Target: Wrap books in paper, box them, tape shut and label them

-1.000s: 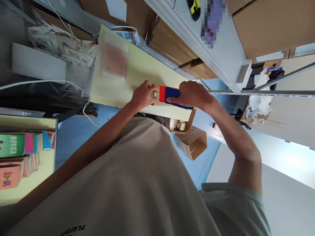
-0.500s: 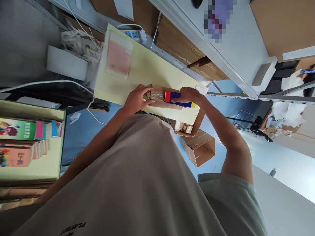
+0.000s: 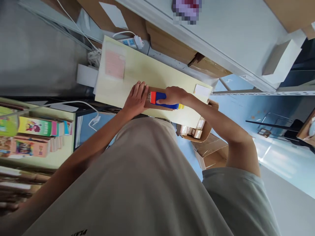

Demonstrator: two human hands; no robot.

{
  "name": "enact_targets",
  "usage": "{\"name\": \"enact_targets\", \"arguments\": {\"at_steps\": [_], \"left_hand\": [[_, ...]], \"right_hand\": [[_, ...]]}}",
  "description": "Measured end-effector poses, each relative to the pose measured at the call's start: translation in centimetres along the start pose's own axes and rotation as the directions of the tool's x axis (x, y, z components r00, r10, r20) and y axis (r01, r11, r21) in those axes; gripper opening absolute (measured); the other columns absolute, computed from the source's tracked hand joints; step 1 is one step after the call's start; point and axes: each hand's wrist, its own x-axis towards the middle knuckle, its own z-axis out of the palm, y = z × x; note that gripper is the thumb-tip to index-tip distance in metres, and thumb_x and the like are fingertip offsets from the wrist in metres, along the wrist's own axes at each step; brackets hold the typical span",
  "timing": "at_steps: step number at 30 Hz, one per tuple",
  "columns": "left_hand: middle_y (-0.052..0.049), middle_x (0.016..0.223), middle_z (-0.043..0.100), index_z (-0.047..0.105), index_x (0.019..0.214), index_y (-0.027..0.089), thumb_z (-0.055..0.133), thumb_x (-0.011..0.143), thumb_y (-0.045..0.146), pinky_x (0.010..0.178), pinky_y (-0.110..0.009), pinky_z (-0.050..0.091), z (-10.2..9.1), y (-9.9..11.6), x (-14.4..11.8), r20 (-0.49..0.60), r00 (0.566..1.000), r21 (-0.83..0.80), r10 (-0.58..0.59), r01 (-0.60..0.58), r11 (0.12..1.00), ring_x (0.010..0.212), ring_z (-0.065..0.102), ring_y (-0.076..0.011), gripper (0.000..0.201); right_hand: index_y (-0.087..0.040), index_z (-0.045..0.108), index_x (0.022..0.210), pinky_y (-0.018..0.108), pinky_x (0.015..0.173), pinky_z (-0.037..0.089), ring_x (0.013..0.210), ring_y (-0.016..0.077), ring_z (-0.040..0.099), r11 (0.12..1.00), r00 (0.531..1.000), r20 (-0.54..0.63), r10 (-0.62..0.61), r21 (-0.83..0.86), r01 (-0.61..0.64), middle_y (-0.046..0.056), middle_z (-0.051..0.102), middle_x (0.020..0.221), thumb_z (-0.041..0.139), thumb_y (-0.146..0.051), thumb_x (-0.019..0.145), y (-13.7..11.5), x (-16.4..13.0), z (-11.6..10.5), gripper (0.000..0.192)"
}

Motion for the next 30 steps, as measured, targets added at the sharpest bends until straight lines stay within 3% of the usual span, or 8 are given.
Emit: {"name": "enact_targets", "arguments": {"at_steps": [5,8,12,15,19,22,26,30], "left_hand": [[-0.021,0.190,0.034,0.027,0.184,0.014,0.076,0.100,0.071,0.144,-0.079,0.013,-0.6,0.8,-0.7,0.025,0.997,0.013,-0.068,0.068,0.998,0.182,0.011,-0.0491,0.113],[-0.017,0.191,0.034,0.026,0.184,0.019,0.081,0.089,0.079,0.141,-0.083,0.014,-0.9,1.2,-0.6,0.058,0.995,-0.013,-0.085,0.086,0.996,0.181,0.006,-0.0507,0.126],[-0.007,0.189,0.038,0.023,0.185,0.023,0.068,0.087,0.097,0.141,-0.084,0.007,-1.3,1.8,-0.3,0.095,0.988,-0.056,-0.122,0.128,0.990,0.180,-0.001,-0.0513,0.131],[-0.006,0.186,0.042,0.025,0.185,0.021,0.052,0.087,0.107,0.141,-0.082,0.002,-1.3,2.1,-0.2,0.106,0.984,-0.062,-0.146,0.154,0.986,0.180,-0.004,-0.0525,0.133],[-0.006,0.187,0.042,0.020,0.187,0.024,0.061,0.086,0.103,0.143,-0.077,0.006,-1.0,1.9,-0.3,0.102,0.983,0.017,-0.153,0.152,0.988,0.181,-0.002,-0.0502,0.135],[-0.015,0.192,0.032,0.022,0.188,0.019,0.071,0.086,0.095,0.143,-0.076,0.013,-0.7,1.3,-0.4,0.097,0.986,0.100,-0.134,0.125,0.987,0.182,0.002,-0.0525,0.136],[-0.023,0.195,0.023,0.025,0.187,0.014,0.074,0.088,0.092,0.142,-0.075,0.020,-0.5,1.1,-0.5,0.097,0.989,0.189,-0.110,0.090,0.978,0.182,0.005,-0.0548,0.135],[-0.032,0.192,0.022,0.026,0.187,0.015,0.085,0.083,0.086,0.141,-0.077,0.024,-0.7,1.4,-0.4,0.096,0.989,0.246,-0.114,0.088,0.965,0.182,0.008,-0.0554,0.139]], "right_hand": [[-0.015,0.086,0.104,0.039,0.079,0.060,0.081,0.0302,0.080,0.996,0.993,0.116,-0.032,0.089,0.022,0.014,0.081,0.077,0.069,-0.084,0.102,5.8,-3.6,-0.5,0.071],[-0.017,0.086,0.099,0.040,0.077,0.059,0.075,0.0282,0.078,0.996,0.984,0.181,0.000,0.088,-0.016,0.013,0.080,0.075,0.065,-0.086,0.102,10.5,-5.6,-0.2,0.073],[-0.016,0.086,0.092,0.040,0.075,0.058,0.072,0.0275,0.075,0.994,0.984,0.168,0.057,0.078,-0.071,0.013,0.079,0.072,0.067,-0.086,0.101,14.1,-5.3,1.1,0.073],[-0.014,0.085,0.088,0.039,0.076,0.056,0.071,0.0271,0.075,0.994,0.987,0.141,0.078,0.061,-0.087,0.014,0.079,0.072,0.073,-0.084,0.097,14.4,-3.2,2.6,0.072],[-0.013,0.086,0.092,0.041,0.076,0.055,0.076,0.0306,0.078,0.993,0.989,0.114,0.089,0.063,-0.096,0.015,0.078,0.072,0.077,-0.087,0.091,13.8,-0.7,4.7,0.075],[-0.013,0.086,0.103,0.041,0.080,0.055,0.088,0.0338,0.080,0.991,0.994,0.038,0.106,0.081,-0.109,0.017,0.082,0.080,0.078,-0.089,0.090,13.4,0.1,6.0,0.077],[-0.011,0.084,0.124,0.041,0.085,0.056,0.107,0.0382,0.081,0.991,0.994,-0.041,0.101,0.093,-0.097,0.024,0.086,0.106,0.077,-0.082,0.096,12.5,0.2,7.2,0.077],[-0.010,0.082,0.133,0.042,0.086,0.056,0.113,0.0403,0.081,0.987,0.985,-0.089,0.147,0.072,-0.140,0.027,0.085,0.121,0.073,-0.064,0.106,11.0,0.5,8.8,0.061]]}}
